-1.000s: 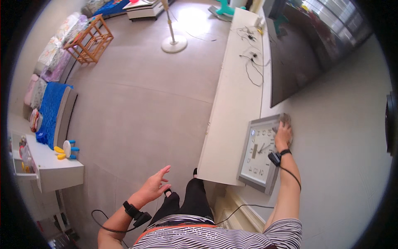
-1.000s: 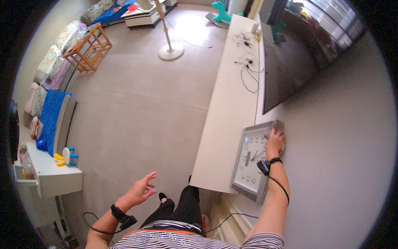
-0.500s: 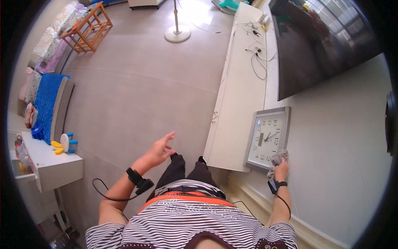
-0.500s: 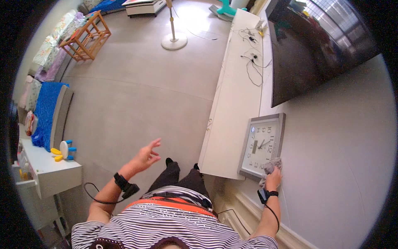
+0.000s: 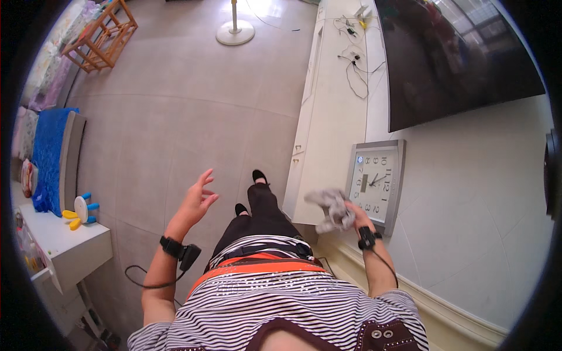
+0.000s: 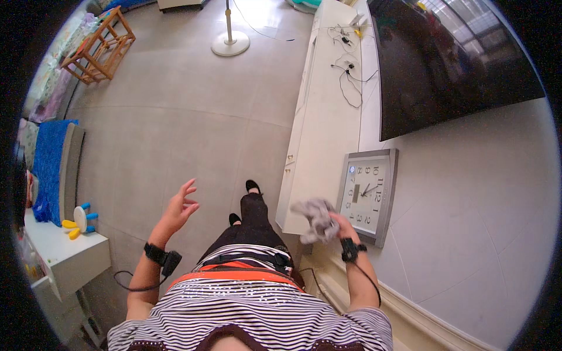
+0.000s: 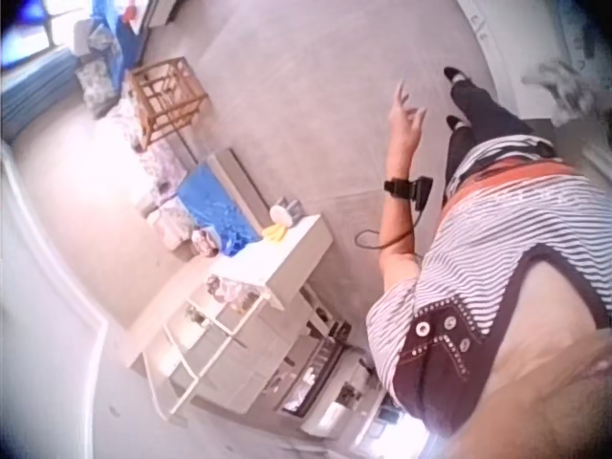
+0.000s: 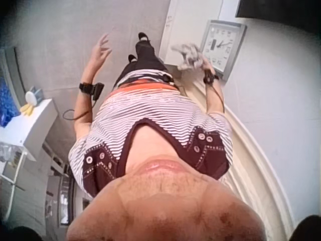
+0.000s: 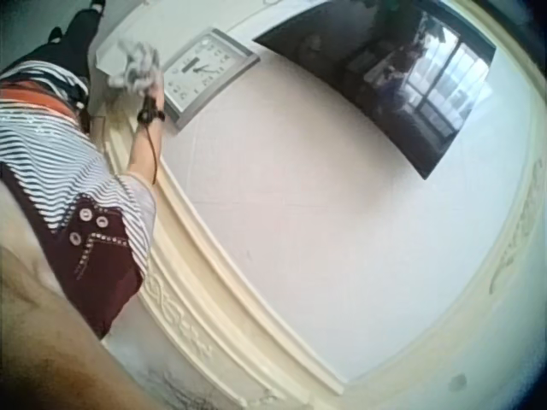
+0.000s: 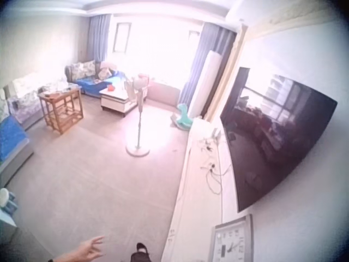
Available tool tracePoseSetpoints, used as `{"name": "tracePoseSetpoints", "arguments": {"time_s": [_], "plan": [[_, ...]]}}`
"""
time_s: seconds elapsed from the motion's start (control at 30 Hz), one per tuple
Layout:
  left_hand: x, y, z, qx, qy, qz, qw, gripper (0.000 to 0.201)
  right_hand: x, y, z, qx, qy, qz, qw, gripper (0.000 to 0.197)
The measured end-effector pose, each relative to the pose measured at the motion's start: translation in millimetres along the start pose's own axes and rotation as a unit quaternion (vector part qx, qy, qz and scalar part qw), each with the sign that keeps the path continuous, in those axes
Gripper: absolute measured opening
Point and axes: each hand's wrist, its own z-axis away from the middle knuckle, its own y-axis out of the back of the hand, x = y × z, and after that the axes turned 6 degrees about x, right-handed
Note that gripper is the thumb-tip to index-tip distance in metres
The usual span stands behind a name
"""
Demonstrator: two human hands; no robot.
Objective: Cleaning various surfaces in a home including kitchen counters, cabinets, a water dispenser, and a wall clock with a cloth.
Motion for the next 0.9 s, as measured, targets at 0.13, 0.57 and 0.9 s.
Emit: {"name": "tracePoseSetpoints", "arguments": {"time_s": [0.13,0.57,0.9], "plan": [[-31,23,4,0.038,0.041,0.009,0.998,0.079,-87,-47,-104,-0.077,-0.002,-0.083,0.994,0.039],[-7,-41,-160,0.053,0.212,0.119,0.969,0.077,-399,-75,-444,0.245,0.395,0.379,0.800,0.052],[40,-74,-343,0.014,0.261,0.082,0.962,0.079,-494,-83,-632,0.182,0.304,0.623,0.697,0.070]]}}
